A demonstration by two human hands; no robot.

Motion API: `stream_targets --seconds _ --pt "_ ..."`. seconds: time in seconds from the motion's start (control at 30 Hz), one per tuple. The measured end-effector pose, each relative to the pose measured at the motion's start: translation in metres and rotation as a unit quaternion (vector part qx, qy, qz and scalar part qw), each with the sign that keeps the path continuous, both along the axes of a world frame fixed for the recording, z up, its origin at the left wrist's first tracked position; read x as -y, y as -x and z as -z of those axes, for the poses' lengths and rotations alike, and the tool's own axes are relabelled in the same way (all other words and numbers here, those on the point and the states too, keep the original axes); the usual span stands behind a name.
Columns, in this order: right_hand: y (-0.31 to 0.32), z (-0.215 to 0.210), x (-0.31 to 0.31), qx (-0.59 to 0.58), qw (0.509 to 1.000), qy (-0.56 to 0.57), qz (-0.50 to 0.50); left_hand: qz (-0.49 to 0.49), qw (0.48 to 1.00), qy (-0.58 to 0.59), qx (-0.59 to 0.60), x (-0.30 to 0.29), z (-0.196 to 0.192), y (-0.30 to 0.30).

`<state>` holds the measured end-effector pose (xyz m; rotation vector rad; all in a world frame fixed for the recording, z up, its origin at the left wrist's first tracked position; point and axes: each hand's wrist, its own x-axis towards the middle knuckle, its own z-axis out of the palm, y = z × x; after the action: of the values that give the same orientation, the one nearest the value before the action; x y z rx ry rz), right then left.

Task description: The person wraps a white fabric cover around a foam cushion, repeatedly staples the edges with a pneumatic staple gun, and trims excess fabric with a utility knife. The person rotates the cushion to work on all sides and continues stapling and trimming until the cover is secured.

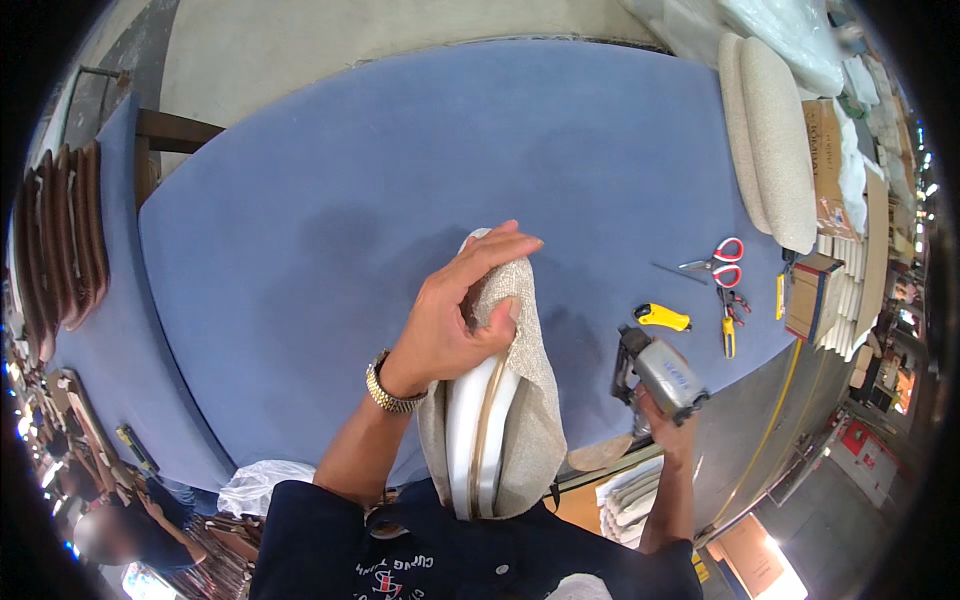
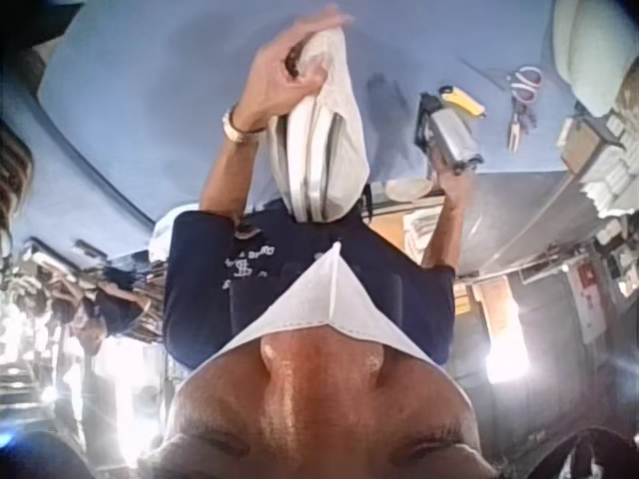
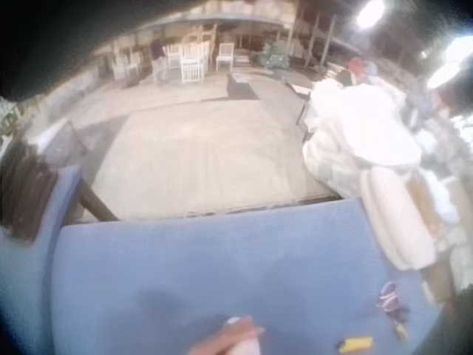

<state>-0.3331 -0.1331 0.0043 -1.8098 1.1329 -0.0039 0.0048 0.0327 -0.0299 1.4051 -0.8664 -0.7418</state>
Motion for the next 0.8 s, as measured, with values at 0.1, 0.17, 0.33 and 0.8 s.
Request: stream_targets --seconds 0.1,0.17,0.33,0.8 --pt "-0.069 -0.045 0.0 0.084 0.992 0.06 -0.07 0.004 1.0 0.01 -0.004 0.001 0.0 0.001" --pt "-0.118 -0.076 0.014 0.078 0.961 0.14 -0.227 0.003 1.0 0.014 -0.002 0.001 0.0 -0.001" --pt "-0.169 -0.101 0.011 0.089 0.944 0.048 -0.315 0.008 1.0 0.019 -0.02 0.0 0.001 0.001" --pt "-0.199 -0.117 0.002 0.001 0.912 0.067 -0.404 0.012 0.998 0.047 -0.028 -0.002 0.007 -0.001"
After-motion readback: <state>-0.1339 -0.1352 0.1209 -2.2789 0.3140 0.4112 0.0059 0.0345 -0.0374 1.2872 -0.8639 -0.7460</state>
